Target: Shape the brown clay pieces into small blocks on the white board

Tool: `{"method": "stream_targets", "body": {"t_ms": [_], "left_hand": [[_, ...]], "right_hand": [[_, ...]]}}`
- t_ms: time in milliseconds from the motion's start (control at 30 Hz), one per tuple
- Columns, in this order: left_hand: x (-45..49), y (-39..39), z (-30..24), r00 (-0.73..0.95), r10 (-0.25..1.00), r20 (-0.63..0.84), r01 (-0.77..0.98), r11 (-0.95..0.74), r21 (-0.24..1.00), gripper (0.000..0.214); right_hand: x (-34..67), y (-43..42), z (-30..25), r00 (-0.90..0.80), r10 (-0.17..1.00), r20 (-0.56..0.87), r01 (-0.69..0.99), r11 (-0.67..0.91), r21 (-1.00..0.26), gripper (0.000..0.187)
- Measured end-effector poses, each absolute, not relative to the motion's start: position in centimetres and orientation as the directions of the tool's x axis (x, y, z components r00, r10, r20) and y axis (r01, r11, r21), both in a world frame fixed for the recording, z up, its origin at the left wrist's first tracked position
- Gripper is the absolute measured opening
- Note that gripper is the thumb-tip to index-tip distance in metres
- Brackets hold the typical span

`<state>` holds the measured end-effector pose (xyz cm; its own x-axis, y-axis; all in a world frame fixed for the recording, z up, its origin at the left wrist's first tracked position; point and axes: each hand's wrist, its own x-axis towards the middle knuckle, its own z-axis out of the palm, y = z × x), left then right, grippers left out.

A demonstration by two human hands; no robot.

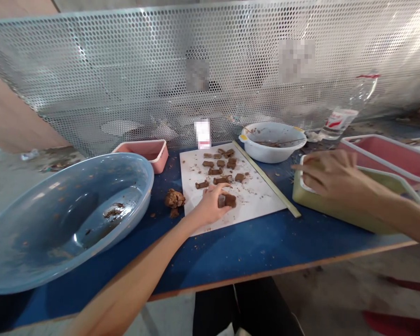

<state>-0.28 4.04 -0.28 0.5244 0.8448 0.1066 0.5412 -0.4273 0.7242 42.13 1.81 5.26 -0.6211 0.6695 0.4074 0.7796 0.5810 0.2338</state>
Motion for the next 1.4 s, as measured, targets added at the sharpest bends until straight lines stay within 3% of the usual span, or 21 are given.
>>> {"method": "stream_targets", "body": {"t_ms": [100, 200, 367, 533, 900, 1400], "left_hand": [[-0.2, 4.1, -0.3, 0.525, 0.845, 0.098, 0.546, -0.423, 0.723, 0.071], [-0.1, 4.3, -0.6, 0.527, 0.841, 0.120, 0.544, -0.442, 0.713, 0.072], [0.0, 4.4, -1.0, 0.548, 0.822, 0.154, 0.515, -0.476, 0.712, 0.073], [0.1, 4.3, -0.7, 0.558, 0.813, 0.166, 0.504, -0.492, 0.710, 0.070], [0.1, 4.3, -0.7, 0.552, 0.816, 0.172, 0.483, -0.481, 0.732, 0.068], [0.0, 4.2, -0.6, 0.559, 0.813, 0.161, 0.498, -0.485, 0.719, 0.067]], "right_hand": [[35.1, 0.5, 4.6, -0.697, 0.640, 0.324, 0.716, 0.641, 0.276, 0.050], [30.7, 0.7, 3.1, -0.804, 0.537, 0.255, 0.587, 0.783, 0.206, 0.056], [28.2, 2.3, 1.7, -0.837, 0.479, 0.265, 0.511, 0.857, 0.063, 0.054], [27.7, 3.0, 1.7, -0.836, 0.518, 0.182, 0.524, 0.852, -0.016, 0.044], [27.6, 2.4, 1.2, -0.768, 0.625, 0.141, 0.597, 0.778, -0.197, 0.050], [26.8, 1.8, 0.9, -0.759, 0.623, 0.192, 0.587, 0.781, -0.213, 0.048]]}}
